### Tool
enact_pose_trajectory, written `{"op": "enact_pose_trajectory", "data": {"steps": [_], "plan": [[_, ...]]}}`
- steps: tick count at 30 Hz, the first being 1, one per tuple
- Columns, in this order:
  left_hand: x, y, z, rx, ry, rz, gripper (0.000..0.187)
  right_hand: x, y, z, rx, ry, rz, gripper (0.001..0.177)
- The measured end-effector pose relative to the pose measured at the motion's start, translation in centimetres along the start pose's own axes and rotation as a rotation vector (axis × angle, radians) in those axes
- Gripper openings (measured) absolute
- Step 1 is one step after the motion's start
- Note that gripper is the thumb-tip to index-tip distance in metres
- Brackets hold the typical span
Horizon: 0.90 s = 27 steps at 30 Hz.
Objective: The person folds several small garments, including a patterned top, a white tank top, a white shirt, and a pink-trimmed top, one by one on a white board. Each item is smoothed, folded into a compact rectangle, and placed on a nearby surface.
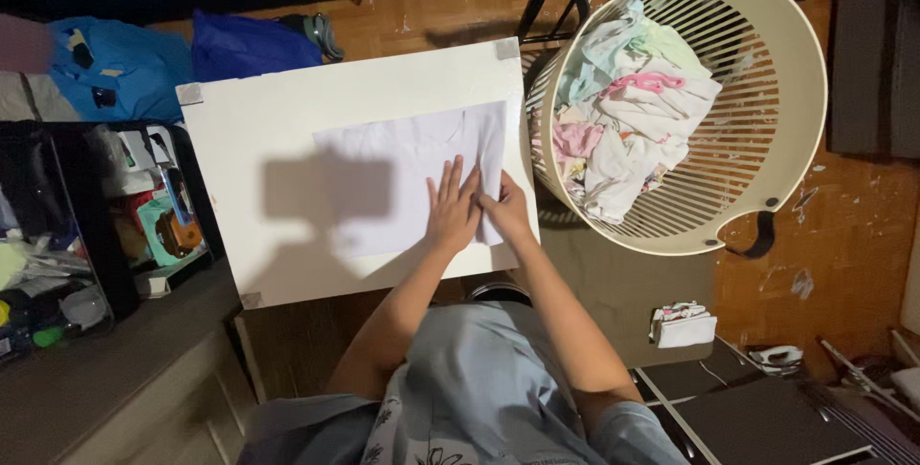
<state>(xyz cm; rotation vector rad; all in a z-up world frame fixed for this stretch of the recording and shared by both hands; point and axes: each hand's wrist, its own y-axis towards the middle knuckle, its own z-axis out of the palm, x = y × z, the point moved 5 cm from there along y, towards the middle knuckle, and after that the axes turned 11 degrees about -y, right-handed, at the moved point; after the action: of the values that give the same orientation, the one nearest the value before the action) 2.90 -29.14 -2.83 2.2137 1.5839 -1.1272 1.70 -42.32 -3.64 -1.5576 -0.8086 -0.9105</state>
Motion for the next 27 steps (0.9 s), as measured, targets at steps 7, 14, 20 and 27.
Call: {"op": "enact_pose_trajectory", "data": {"steps": [7,14,20,27], "plan": [[-0.1,0.4,-1.5,-0.173,-1.027,-0.127,0.058,3.1,0.3,1.3,0.072,-0.043,-0.071,0.073],[7.7,-0.9,-6.4,-0.121,-1.321,-0.358,0.069,7.8,-1.0,10.7,0.182,-0.232,-0.234,0.091],[17.3,-1.8,-7.5,-0.214,-1.752,-0.395,0.061,8.8,-2.4,18.7,0.233,-0.560,-0.140,0.096],[21.4,-2.9,-8.4,-0.201,-1.331,-0.581,0.047,6.9,-2.6,22.5,0.304,-0.900,-0.048,0.101]]}}
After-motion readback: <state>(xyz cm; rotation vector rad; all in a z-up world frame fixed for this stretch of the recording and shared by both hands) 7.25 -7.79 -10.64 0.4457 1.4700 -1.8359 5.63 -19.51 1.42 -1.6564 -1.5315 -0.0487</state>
